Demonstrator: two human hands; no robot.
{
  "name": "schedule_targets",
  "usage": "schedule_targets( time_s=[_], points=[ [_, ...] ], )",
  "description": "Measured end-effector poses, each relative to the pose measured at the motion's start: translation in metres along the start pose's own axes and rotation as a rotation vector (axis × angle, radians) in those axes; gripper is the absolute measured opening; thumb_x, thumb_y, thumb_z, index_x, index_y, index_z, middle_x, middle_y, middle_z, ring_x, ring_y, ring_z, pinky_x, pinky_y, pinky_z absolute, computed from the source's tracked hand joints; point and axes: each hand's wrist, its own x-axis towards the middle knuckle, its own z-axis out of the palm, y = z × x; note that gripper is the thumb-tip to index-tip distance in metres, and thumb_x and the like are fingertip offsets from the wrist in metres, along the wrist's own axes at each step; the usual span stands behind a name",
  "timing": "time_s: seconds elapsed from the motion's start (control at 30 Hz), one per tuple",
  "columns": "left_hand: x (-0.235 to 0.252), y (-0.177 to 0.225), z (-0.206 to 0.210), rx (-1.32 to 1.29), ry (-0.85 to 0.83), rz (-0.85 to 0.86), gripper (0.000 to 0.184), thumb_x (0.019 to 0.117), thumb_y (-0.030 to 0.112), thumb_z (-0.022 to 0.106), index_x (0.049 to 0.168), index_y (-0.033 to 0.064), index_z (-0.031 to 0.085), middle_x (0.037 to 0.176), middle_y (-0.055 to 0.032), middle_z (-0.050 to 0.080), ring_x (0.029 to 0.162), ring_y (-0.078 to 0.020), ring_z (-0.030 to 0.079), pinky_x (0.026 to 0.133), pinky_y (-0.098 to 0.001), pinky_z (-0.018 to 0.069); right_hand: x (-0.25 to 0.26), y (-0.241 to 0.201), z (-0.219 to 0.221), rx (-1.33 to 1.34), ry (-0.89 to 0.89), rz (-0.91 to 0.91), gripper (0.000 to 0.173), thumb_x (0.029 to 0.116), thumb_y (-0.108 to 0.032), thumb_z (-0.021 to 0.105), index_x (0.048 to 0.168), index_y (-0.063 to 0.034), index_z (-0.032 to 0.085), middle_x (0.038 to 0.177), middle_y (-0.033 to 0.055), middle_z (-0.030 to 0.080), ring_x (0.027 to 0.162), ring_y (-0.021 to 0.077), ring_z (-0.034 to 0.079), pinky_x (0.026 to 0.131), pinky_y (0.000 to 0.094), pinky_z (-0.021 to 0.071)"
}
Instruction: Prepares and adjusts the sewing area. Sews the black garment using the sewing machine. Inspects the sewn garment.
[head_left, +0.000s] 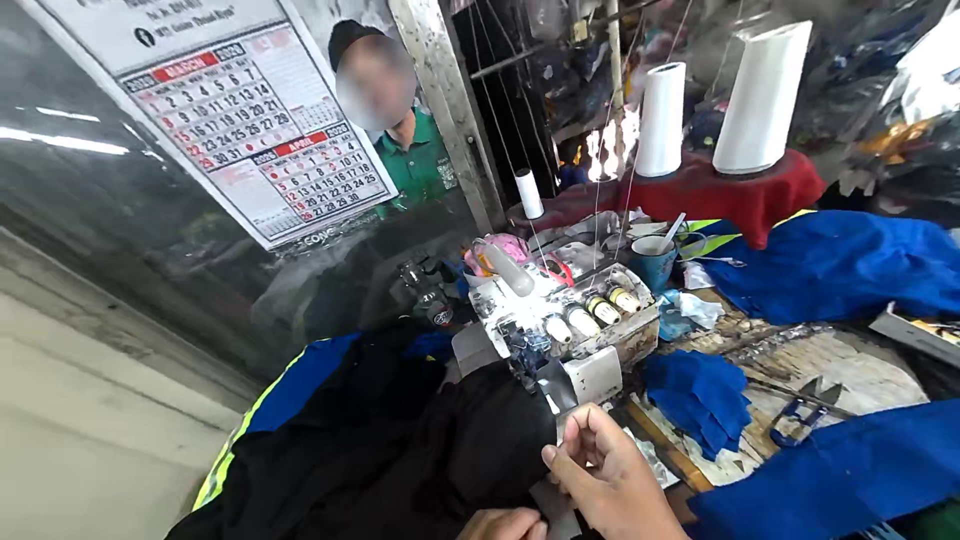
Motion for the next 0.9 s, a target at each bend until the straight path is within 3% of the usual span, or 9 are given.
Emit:
schedule_targets(
  time_s=[0.1,0.2,0.27,0.43,0.57,0.67,0.8,0.9],
  points=[
    [0.002,-0.013,0.032,0.15,0.236,0.009,0.021,0.0929,0.021,0.075,0.109,0.0077,0.076,0.115,-0.0119,0.071,0.111,-0.0212,0.069,0.095,-0.0358,0.0593,0.003,-0.015,0.005,0.041,0.009,-0.026,0.02,0.0916,-0.014,0.073,0.105,-0.0083,0.059,0.082,0.0055,0.066,0.061,0.0199,0.066,0.049,0.0348,0.0595],
    [0.027,-0.03,0.043,0.164,0.471,0.058,0.03,0.0834,0.021,0.083,0.107,0.0055,0.074,0.119,-0.0165,0.065,0.113,-0.0242,0.064,0.094,-0.035,0.058,0.009,-0.031,0.009,0.108,0.021,-0.016,0.018,0.0929,-0.011,0.07,0.105,-0.0057,0.058,0.082,0.0094,0.066,0.06,0.0234,0.067,0.05,0.0373,0.0618],
    [0.043,-0.034,0.042,0.173,0.539,0.111,0.024,0.0822,0.02,0.08,0.103,0.0094,0.076,0.117,-0.0127,0.067,0.114,-0.0224,0.063,0.097,-0.0341,0.0559,0.016,-0.038,0.011,0.129,0.043,-0.01,0.018,0.0934,-0.012,0.07,0.105,-0.0048,0.059,0.081,0.0105,0.065,0.059,0.0239,0.067,0.05,0.0369,0.0618],
    [0.053,-0.026,0.016,0.154,0.374,0.115,0.02,0.0872,0.035,0.08,0.102,0.0204,0.079,0.111,-0.0003,0.07,0.111,-0.0193,0.063,0.094,-0.0412,0.0527,0.03,-0.047,0.006,0.156,0.004,-0.017,0.02,0.0948,-0.015,0.071,0.108,-0.0051,0.061,0.083,0.0111,0.067,0.062,0.024,0.069,0.053,0.0363,0.0627],
    [0.056,-0.018,0.005,0.088,0.288,0.085,0.008,0.0919,0.027,0.072,0.096,0.0217,0.077,0.104,0.0068,0.072,0.107,-0.0134,0.065,0.092,-0.0399,0.053,0.031,-0.045,0.006,0.191,-0.017,0.022,0.02,0.0947,-0.016,0.072,0.108,-0.005,0.061,0.083,0.011,0.068,0.063,0.0242,0.07,0.054,0.0372,0.0636],
    [0.06,-0.013,0.002,0.157,0.194,0.082,0.016,0.0976,0.029,0.067,0.107,0.0213,0.078,0.107,0.0067,0.073,0.108,-0.0124,0.065,0.09,-0.0398,0.0518,0.031,-0.042,0.003,0.205,-0.018,0.04,0.021,0.0948,-0.016,0.072,0.109,-0.0048,0.061,0.082,0.0106,0.067,0.063,0.0243,0.069,0.055,0.0376,0.0637],
    [0.064,-0.017,0.012,0.283,0.185,0.122,0.022,0.0919,0.031,0.074,0.11,0.02,0.076,0.11,0.0038,0.072,0.108,-0.015,0.066,0.091,-0.0397,0.0543,0.032,-0.04,0.0,0.199,-0.012,0.037,0.021,0.095,-0.016,0.071,0.11,-0.0053,0.061,0.081,0.0095,0.067,0.063,0.0233,0.069,0.055,0.0372,0.063],
    [0.065,-0.02,0.017,0.303,0.211,0.146,0.017,0.0887,0.03,0.077,0.103,0.0198,0.075,0.106,0.0049,0.072,0.105,-0.0148,0.066,0.089,-0.0379,0.0545,0.031,-0.037,-0.002,0.184,-0.006,0.025,0.02,0.0947,-0.017,0.071,0.11,-0.0064,0.062,0.08,0.0084,0.067,0.062,0.0221,0.068,0.053,0.0355,0.0614]
  ],
)
